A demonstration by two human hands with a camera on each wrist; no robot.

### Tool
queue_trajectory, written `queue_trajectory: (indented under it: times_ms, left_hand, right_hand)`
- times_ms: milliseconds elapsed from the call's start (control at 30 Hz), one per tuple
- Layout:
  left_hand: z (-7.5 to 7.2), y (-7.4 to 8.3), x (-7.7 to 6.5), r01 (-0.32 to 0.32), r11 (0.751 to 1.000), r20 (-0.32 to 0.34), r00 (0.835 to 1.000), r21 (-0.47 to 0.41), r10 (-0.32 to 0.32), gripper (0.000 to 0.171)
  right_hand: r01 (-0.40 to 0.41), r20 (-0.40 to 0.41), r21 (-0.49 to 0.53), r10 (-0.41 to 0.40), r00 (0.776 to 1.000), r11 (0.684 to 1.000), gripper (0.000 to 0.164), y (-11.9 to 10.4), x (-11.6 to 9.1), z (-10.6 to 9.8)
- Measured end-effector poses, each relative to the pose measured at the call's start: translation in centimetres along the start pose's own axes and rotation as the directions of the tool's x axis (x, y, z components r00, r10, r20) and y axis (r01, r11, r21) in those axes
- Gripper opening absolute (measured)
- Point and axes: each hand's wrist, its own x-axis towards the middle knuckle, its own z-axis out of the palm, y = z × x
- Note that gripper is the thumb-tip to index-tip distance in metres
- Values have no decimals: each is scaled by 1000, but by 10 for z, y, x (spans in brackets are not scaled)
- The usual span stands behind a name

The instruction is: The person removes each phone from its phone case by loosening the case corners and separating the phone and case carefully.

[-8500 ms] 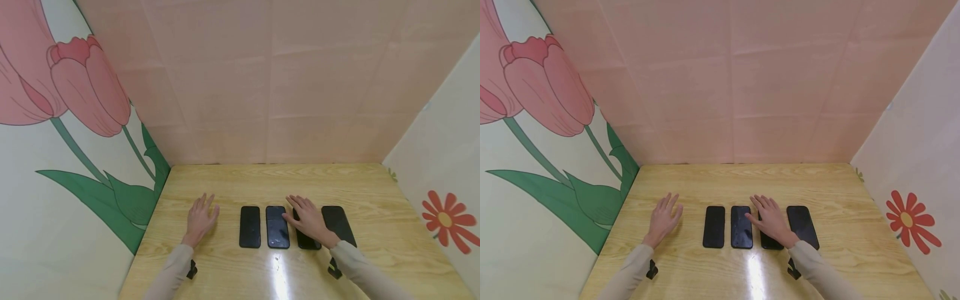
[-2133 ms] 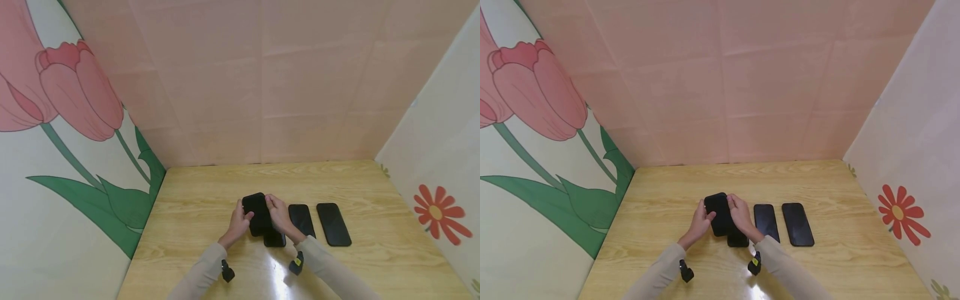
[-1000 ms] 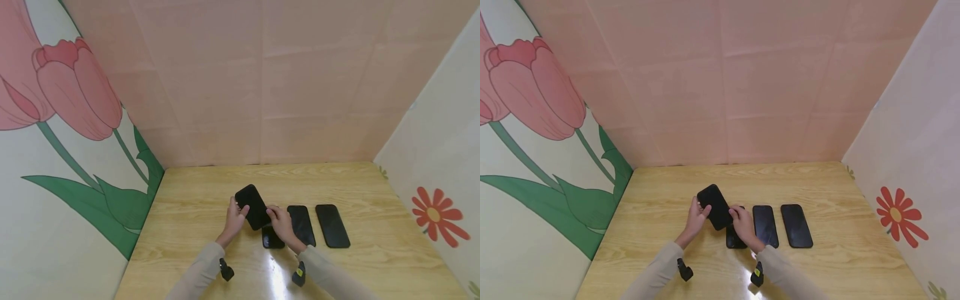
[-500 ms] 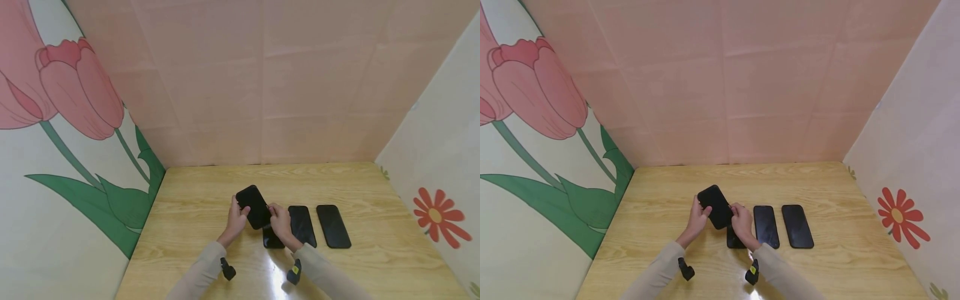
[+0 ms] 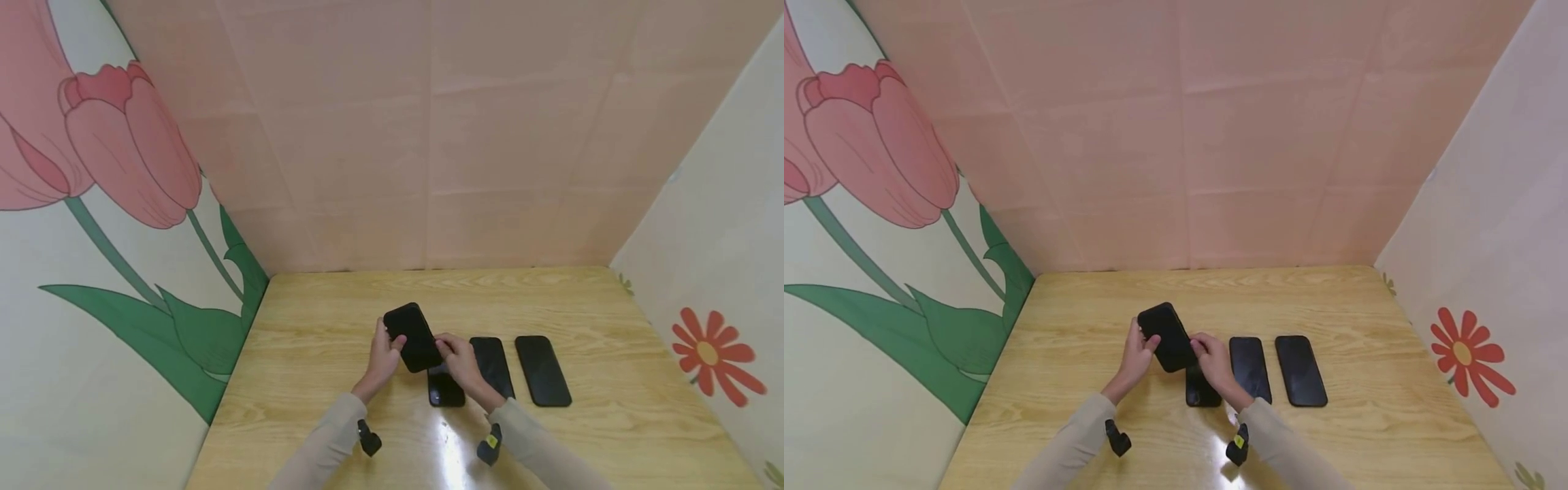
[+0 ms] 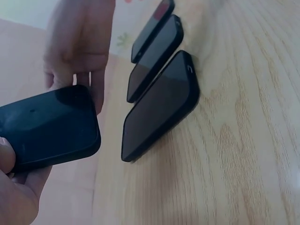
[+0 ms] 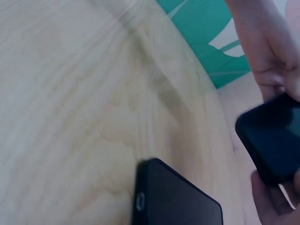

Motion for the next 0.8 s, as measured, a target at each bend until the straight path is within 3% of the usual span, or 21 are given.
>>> queue_trajectory:
  times_ms: [200, 300, 467, 567, 667, 800]
  left_hand:
    - [0, -3, -2, 29, 1000, -3, 1000, 8, -29, 29]
    - [0, -4, -3, 26, 1000, -14, 1000, 9, -26, 28]
    - [-1, -4, -3, 17, 1000, -15, 1000, 26, -16, 26]
    - [-1, -4, -2, 27, 999, -13, 1000, 33, -27, 25]
    - [-1, -4, -2, 35, 999, -21, 999, 30, -35, 26]
    - [-1, -5, -2, 29, 999, -24, 999, 25, -28, 26]
  right_hand:
    - [-98, 168, -30, 101, 981, 995, 18, -4, 4, -12]
    - [-108, 208, -34, 113, 972, 994, 20, -8, 4, -16]
    - [-12, 107, -19, 14, 994, 1000, 12, -13, 3, -18]
    - [65, 48, 11, -65, 997, 998, 10, -17, 1, -18]
    - [82, 60, 41, -84, 995, 996, 12, -17, 1, -17]
    - [47, 82, 54, -51, 995, 997, 17, -15, 1, -14]
